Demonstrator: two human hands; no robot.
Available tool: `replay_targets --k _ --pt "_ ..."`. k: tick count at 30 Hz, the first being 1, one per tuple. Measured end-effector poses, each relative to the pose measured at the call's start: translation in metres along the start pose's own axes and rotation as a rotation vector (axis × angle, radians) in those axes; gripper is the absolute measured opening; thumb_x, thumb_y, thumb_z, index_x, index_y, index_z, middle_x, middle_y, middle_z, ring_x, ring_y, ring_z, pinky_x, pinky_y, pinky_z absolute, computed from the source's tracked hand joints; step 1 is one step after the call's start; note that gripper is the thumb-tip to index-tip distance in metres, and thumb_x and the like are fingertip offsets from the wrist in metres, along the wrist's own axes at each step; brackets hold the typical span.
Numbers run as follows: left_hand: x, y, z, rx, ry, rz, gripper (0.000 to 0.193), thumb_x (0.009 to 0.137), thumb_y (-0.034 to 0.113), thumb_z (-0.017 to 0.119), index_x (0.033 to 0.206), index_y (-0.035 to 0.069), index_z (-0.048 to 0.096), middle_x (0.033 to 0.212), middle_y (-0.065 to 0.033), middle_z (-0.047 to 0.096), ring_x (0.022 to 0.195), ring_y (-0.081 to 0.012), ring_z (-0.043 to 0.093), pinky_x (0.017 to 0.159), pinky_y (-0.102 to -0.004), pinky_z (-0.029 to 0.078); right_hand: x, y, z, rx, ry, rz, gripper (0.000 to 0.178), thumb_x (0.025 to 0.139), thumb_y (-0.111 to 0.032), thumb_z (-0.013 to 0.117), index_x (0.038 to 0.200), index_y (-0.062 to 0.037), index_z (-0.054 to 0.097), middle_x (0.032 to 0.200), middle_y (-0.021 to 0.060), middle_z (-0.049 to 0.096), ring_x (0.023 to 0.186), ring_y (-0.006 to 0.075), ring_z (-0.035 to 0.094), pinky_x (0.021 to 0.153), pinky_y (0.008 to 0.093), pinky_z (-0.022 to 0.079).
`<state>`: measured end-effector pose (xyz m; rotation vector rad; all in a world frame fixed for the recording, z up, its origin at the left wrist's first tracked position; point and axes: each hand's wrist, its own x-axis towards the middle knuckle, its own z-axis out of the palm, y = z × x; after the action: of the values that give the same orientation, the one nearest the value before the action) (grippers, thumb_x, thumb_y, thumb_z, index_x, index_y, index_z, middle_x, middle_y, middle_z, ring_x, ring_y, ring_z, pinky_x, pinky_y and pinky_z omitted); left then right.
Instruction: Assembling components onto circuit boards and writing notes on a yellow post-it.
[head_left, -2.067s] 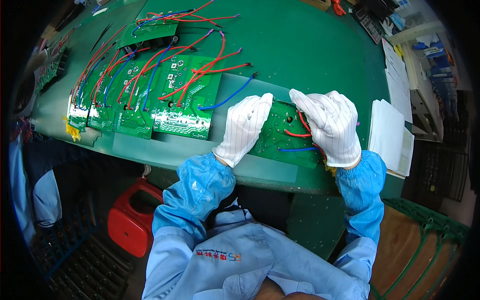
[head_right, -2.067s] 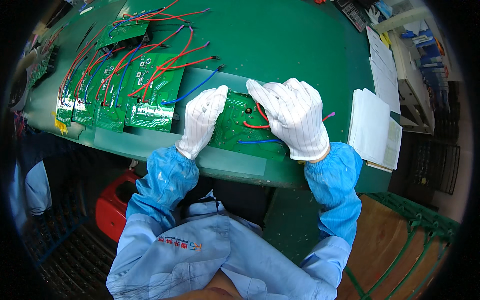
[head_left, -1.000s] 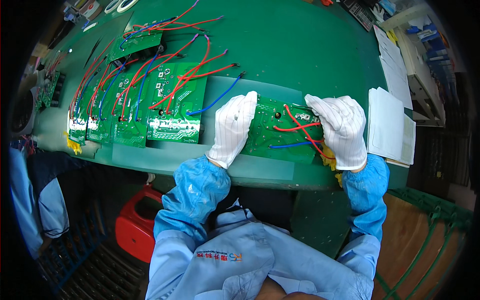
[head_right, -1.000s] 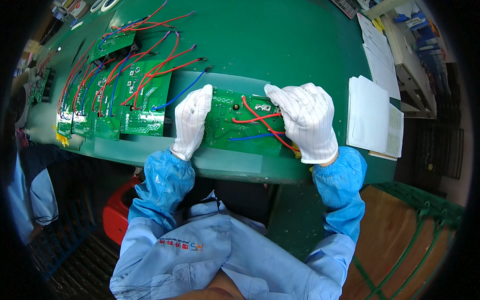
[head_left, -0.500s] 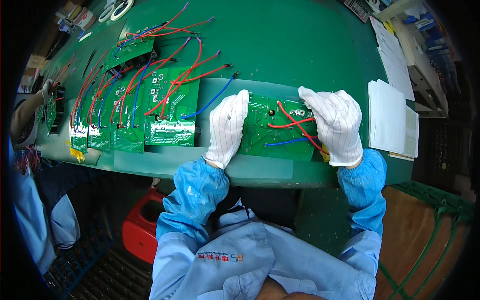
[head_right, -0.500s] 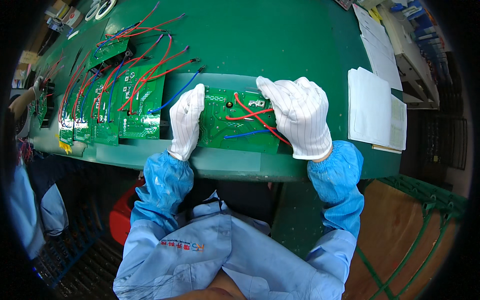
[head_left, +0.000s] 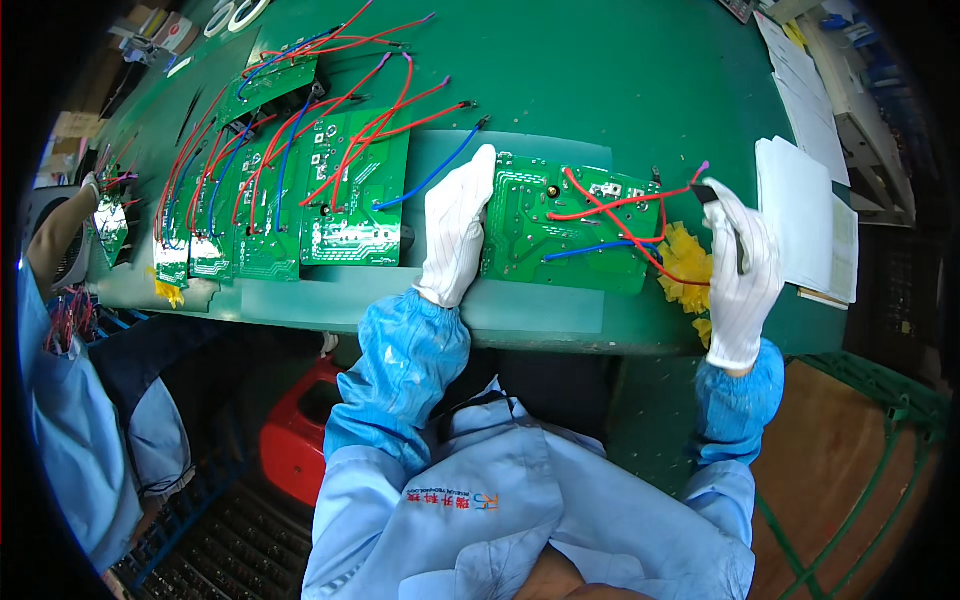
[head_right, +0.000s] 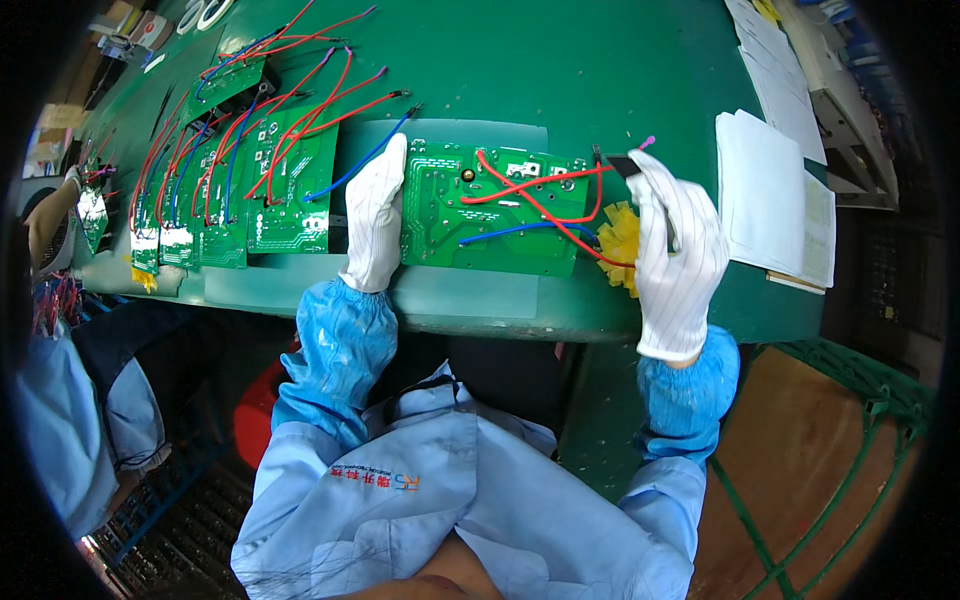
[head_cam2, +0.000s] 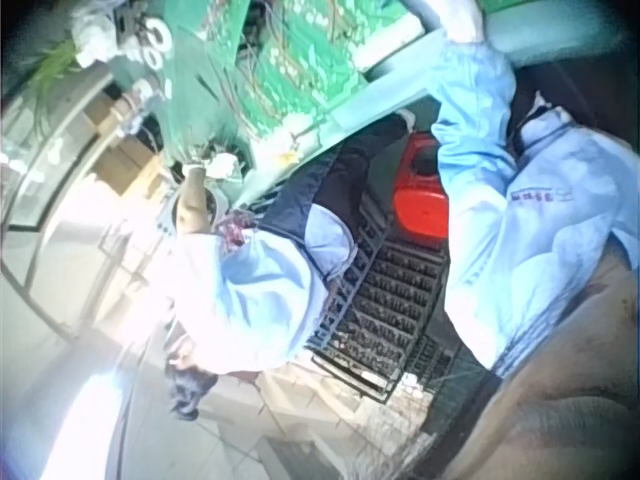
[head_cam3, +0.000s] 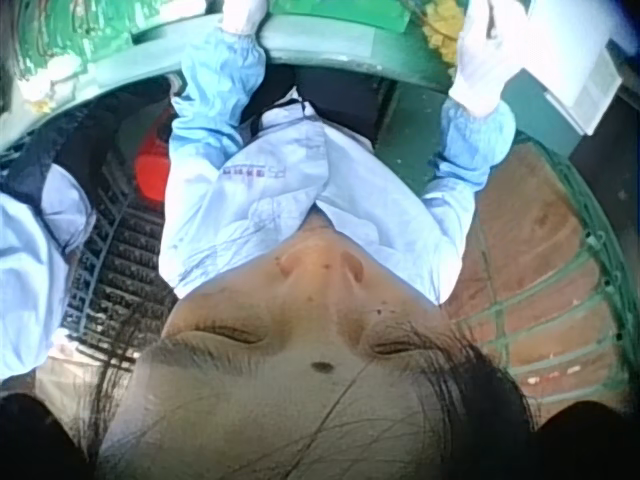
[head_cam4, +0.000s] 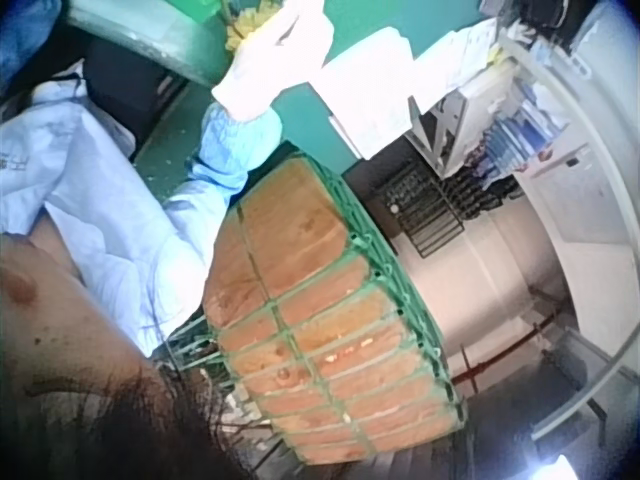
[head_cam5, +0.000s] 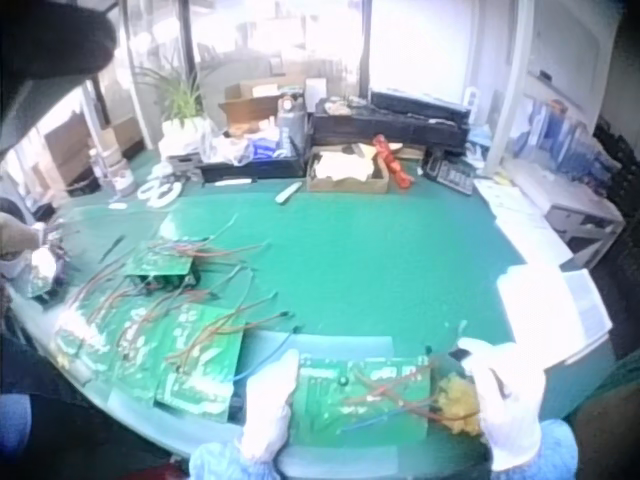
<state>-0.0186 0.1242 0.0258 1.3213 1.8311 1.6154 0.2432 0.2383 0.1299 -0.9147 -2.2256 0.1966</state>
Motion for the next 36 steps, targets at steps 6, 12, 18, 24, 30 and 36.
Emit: replay_targets --k 6,12,18,24,30,36 --pt "0.001 -0.002 0.002 -0.020 0.045 0.083 0.032 0.107 0.016 0.051 0.131 -0.001 0.063 0.112 -0.0173 0.070 0.099 -0.0271 0.069 0.090 -0.0336 0.052 -0.037 -0.023 -0.006 0.113 -0.018 0.157 0.025 0.091 0.008 0.064 0.114 0.0008 0.070 0.108 0.0109 0.075 0.083 0.0247 0.069 0.076 0.0343 0.054" --pt "0.007 0.017 0.000 -0.070 -0.058 -0.219 0.038 0.097 0.002 0.057 0.135 0.001 0.060 0.111 -0.0183 0.068 0.094 -0.0334 0.068 0.085 -0.0371 0.055 -0.070 -0.038 0.007 0.117 -0.070 0.127 0.025 0.089 0.004 0.067 0.113 -0.0001 0.070 0.106 0.0112 0.075 0.080 0.0281 0.070 0.075 0.0377 0.055" --pt "0.003 -0.008 0.002 0.383 0.067 0.412 0.046 0.090 -0.004 0.062 0.135 0.002 0.060 0.109 -0.0176 0.068 0.092 -0.0343 0.069 0.080 -0.0383 0.057 -0.088 -0.052 0.041 0.169 -0.021 0.046 0.036 0.081 0.001 0.075 0.116 -0.0066 0.065 0.097 0.0100 0.071 0.087 0.0313 0.069 0.072 0.0417 0.054" --pt "0.003 -0.011 0.002 0.381 0.066 0.439 0.046 0.089 -0.005 0.063 0.135 0.002 0.060 0.109 -0.0173 0.068 0.091 -0.0342 0.068 0.079 -0.0385 0.057 -0.083 -0.059 0.057 0.009 0.015 0.025 0.042 0.078 -0.003 0.077 0.119 -0.0099 0.068 0.098 0.0071 0.068 0.086 0.0283 0.068 0.068 0.0405 0.052" --pt "0.002 0.005 0.004 0.074 0.010 0.111 0.042 0.092 -0.003 0.061 0.133 0.003 0.060 0.107 -0.0167 0.068 0.088 -0.0336 0.067 0.077 -0.0383 0.056 -0.080 -0.057 0.055 0.041 0.000 -0.002 0.037 0.078 -0.003 0.077 0.114 -0.0094 0.070 0.099 0.0070 0.069 0.086 0.0278 0.068 0.069 0.0397 0.052" --pt "-0.002 -0.010 0.005 0.317 0.027 0.255 0.039 0.094 -0.001 0.062 0.133 0.005 0.062 0.104 -0.0160 0.068 0.087 -0.0321 0.067 0.075 -0.0375 0.055 -0.076 -0.054 0.054 0.170 -0.028 -0.019 0.030 0.079 -0.002 0.075 0.108 -0.0081 0.069 0.097 0.0056 0.071 0.085 0.0279 0.069 0.068 0.0378 0.053"
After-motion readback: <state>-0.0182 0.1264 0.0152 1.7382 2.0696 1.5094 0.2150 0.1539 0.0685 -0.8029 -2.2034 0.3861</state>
